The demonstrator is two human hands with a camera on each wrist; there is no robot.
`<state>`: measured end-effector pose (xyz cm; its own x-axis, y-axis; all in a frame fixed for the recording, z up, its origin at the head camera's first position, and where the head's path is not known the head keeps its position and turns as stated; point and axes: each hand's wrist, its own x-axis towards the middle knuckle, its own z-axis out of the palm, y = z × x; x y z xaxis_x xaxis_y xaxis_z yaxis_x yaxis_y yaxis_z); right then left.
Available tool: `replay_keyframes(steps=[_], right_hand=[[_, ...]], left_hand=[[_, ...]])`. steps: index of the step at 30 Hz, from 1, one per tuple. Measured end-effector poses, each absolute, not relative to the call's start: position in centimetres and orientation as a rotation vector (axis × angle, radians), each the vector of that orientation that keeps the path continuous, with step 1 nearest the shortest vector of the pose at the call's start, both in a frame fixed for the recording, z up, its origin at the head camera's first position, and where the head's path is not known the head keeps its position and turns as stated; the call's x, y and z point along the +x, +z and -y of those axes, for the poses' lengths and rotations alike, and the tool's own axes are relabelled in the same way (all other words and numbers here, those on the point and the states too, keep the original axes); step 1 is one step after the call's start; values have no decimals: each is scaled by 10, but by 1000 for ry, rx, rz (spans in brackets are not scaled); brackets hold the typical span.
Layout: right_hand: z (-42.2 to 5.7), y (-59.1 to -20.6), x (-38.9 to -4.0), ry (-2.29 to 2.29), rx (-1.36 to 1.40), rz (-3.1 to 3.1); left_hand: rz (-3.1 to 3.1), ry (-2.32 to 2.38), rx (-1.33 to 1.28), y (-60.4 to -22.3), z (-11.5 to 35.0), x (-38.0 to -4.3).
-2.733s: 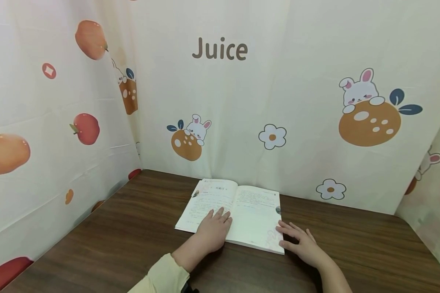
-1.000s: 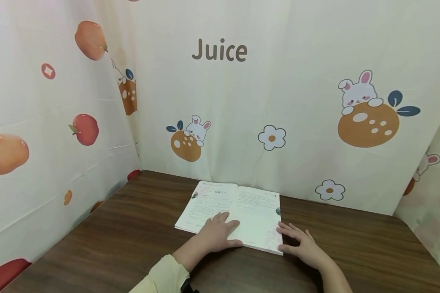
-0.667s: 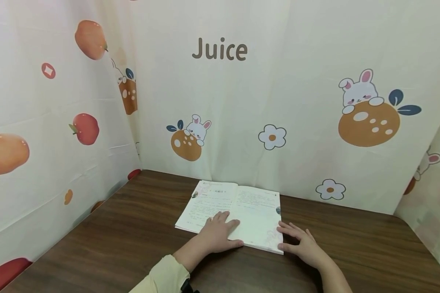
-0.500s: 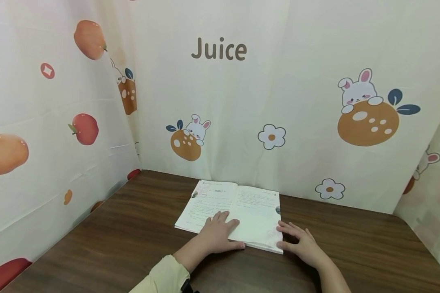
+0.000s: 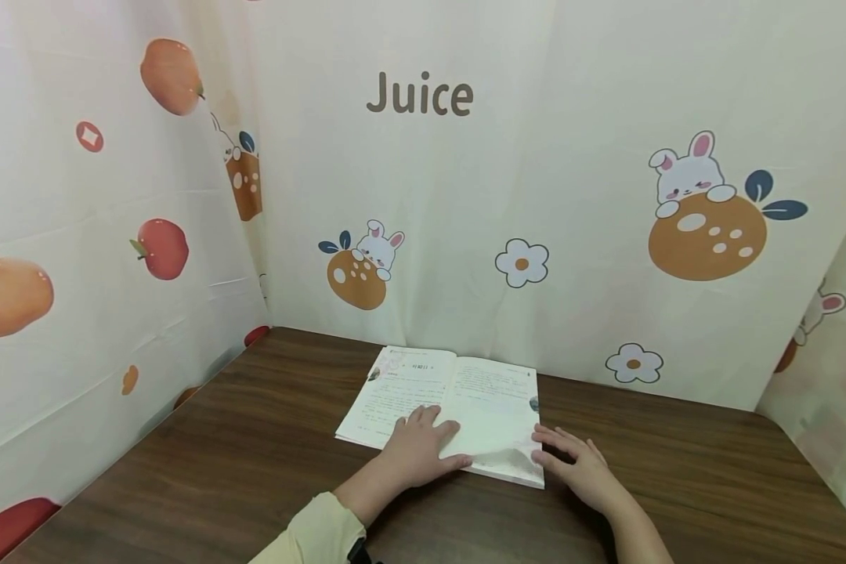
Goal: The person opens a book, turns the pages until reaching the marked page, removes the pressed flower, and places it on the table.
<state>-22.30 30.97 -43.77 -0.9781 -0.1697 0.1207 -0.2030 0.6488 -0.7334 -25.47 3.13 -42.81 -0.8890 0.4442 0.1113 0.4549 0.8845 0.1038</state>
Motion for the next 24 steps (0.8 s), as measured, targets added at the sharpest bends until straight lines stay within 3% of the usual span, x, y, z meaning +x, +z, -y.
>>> replay_keyframes(steps=[10, 24], right_hand=[[-308, -431, -223, 1394, 136, 2831], [-307, -431, -222, 1390, 123, 2830]], left_hand=[[2914, -229, -680, -427, -32, -255], [2668, -126, -694, -424, -31, -256]])
